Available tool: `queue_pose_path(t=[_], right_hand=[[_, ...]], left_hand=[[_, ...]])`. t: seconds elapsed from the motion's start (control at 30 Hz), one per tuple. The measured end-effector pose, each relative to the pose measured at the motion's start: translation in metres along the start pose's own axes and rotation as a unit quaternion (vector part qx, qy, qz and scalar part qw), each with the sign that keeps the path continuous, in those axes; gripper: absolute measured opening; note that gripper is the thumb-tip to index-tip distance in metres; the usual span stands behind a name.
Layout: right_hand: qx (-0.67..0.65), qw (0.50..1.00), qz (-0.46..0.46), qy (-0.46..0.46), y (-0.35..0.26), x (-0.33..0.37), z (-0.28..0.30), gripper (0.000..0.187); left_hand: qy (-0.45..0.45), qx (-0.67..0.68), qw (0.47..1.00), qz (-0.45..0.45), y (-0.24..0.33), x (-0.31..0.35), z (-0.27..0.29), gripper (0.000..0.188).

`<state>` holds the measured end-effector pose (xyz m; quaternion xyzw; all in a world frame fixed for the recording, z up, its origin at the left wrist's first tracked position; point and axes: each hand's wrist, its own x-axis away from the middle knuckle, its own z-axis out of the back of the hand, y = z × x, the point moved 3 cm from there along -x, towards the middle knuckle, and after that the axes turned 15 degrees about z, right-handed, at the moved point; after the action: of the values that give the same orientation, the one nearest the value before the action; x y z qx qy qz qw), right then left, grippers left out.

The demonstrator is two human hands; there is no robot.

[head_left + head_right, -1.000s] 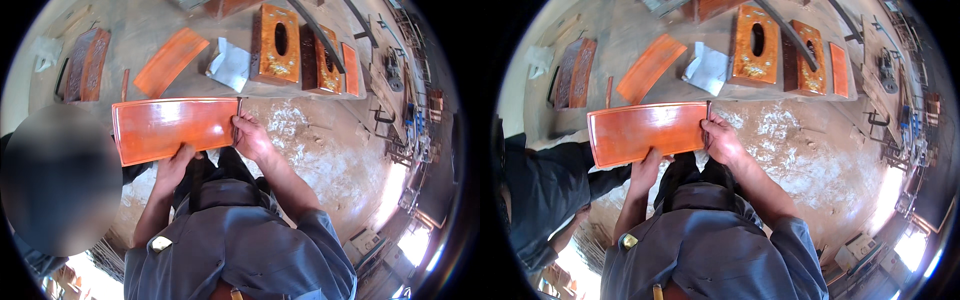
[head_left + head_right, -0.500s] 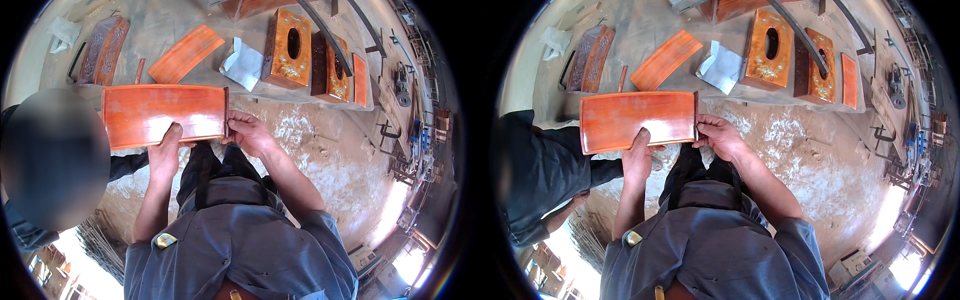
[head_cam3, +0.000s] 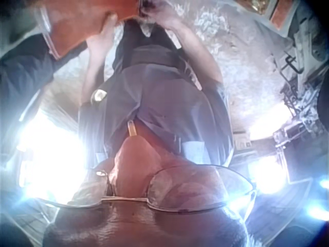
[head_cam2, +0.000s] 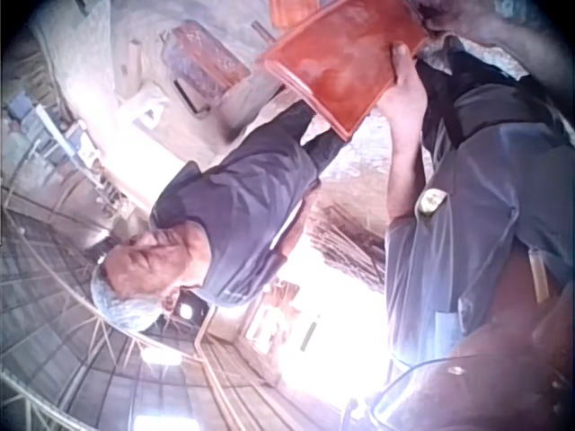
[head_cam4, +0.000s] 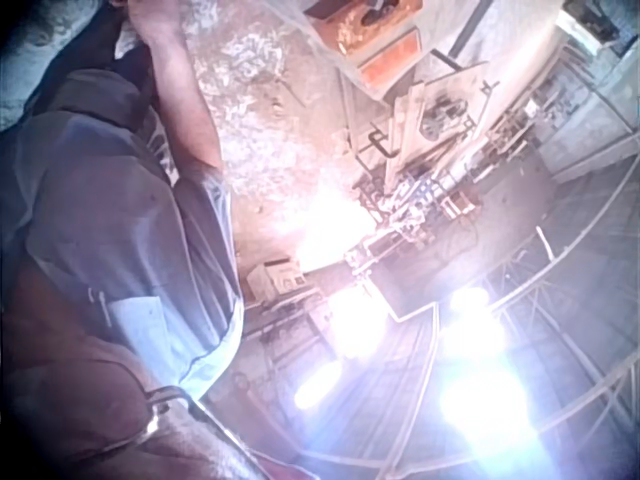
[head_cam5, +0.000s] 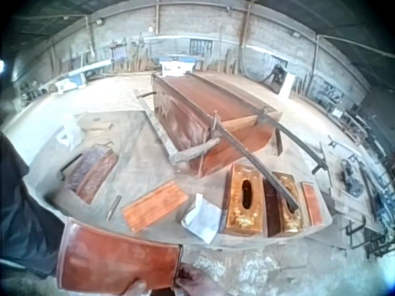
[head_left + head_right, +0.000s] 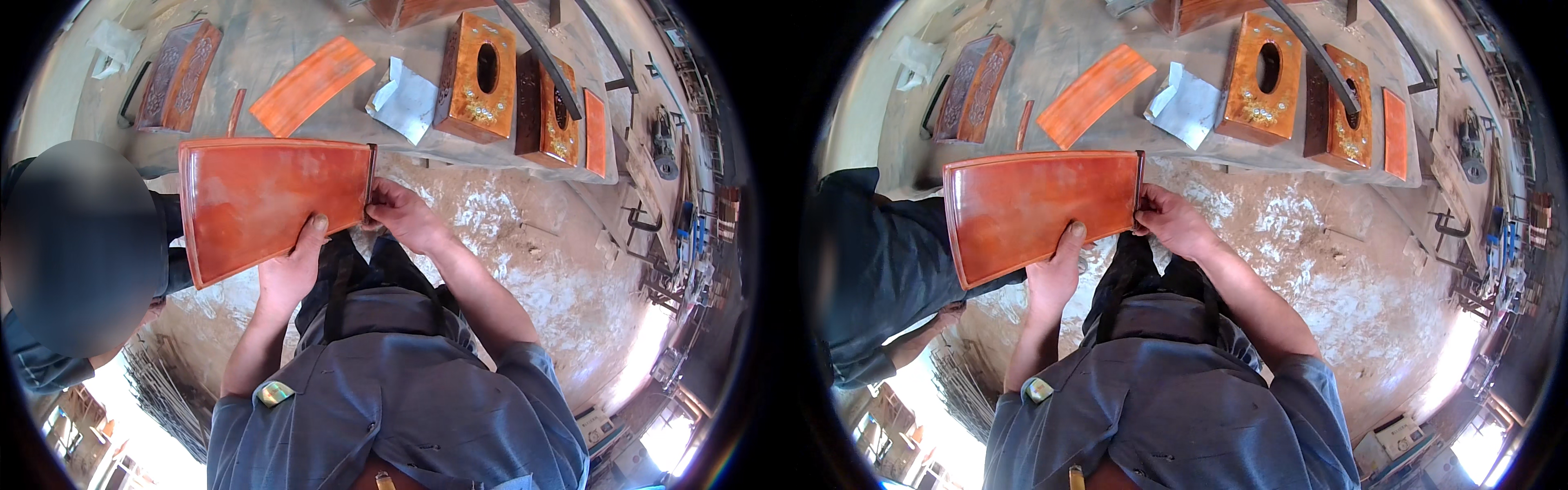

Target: The person handles small wooden pieces, using a hammer to tap them into a wooden frame on a workbench. They also move between workstations, picking up and placing down wood pieces and tools.

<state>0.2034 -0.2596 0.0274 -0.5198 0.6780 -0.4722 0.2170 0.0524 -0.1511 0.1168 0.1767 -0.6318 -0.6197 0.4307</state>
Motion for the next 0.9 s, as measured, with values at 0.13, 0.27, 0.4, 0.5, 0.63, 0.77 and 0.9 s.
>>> queue_pose_path(t=[0.13, 0.27, 0.4, 0.5, 0.63, 0.77, 0.9], right_hand=[[0.016, 1.000, 0.013, -0.018, 0.005, -0.001, 0.000, 0.039], [0.037, 0.999, 0.012, -0.009, 0.008, -0.002, 0.000, 0.040], [0.021, 1.000, 0.009, 0.000, 0.009, -0.003, -0.001, 0.036], [0.009, 1.000, 0.020, 0.003, 0.008, -0.002, 0.000, 0.030], [0.016, 0.999, -0.009, 0.035, 0.009, -0.001, 0.010, 0.018], [0.016, 0.996, 0.056, 0.062, -0.013, -0.003, 0.010, 0.017], [0.026, 0.993, 0.093, 0.063, -0.021, -0.004, 0.011, 0.019]], left_hand=[[0.002, 0.007, 1.000, -0.001, -0.005, 0.003, -0.001, 0.016], [0.006, 0.010, 1.000, 0.027, -0.009, 0.006, -0.002, 0.018], [0.000, -0.014, 1.000, 0.021, -0.010, 0.007, -0.001, 0.019], [0.001, -0.025, 0.999, 0.043, -0.010, 0.007, 0.000, 0.018], [-0.001, -0.036, 0.997, 0.072, -0.005, 0.007, 0.001, 0.016], [-0.028, -0.116, 0.993, -0.008, -0.012, 0.009, 0.006, 0.018], [-0.062, -0.176, 0.982, -0.005, -0.016, 0.012, 0.009, 0.025]])
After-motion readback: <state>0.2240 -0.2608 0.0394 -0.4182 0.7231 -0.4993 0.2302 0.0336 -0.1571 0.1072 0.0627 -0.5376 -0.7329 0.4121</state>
